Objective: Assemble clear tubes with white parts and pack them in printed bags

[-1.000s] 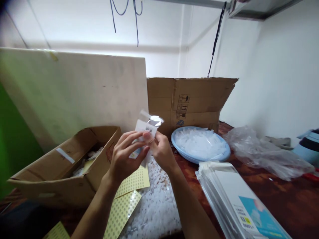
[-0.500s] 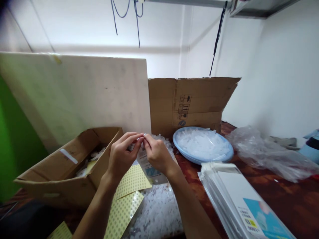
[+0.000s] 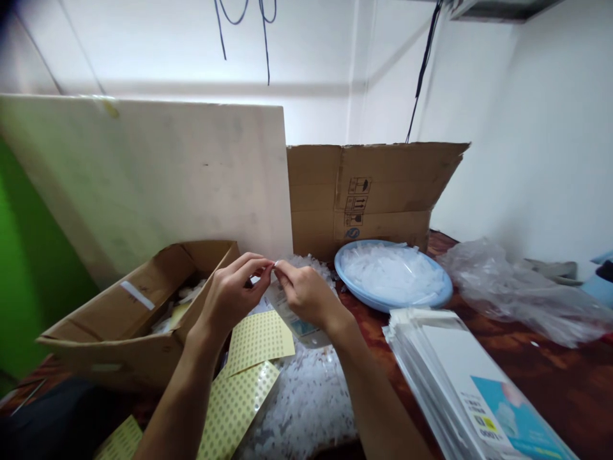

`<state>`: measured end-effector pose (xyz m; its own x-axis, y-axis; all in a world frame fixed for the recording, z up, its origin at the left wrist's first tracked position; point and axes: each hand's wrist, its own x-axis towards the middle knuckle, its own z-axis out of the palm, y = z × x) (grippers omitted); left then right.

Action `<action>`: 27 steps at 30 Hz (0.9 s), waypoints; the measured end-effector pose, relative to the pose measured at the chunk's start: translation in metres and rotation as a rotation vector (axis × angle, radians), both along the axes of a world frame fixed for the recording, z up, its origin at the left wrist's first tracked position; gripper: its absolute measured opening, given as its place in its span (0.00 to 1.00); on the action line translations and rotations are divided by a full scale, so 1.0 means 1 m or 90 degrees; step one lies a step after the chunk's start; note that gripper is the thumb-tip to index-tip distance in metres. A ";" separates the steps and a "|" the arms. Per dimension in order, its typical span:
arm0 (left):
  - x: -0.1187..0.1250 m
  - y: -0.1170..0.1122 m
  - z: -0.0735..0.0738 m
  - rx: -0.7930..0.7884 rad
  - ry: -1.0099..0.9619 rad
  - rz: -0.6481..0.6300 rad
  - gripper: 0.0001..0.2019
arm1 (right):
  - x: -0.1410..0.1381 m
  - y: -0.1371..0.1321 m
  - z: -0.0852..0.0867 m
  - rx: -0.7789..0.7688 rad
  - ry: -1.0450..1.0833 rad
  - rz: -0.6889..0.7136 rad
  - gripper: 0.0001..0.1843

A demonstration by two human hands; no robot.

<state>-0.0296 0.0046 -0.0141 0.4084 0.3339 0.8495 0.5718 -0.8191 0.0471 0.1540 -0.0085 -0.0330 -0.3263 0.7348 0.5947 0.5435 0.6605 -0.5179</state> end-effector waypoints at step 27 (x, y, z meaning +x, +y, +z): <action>-0.038 0.003 0.018 -0.287 -0.425 0.198 0.10 | 0.023 -0.009 0.014 -0.065 0.348 0.029 0.16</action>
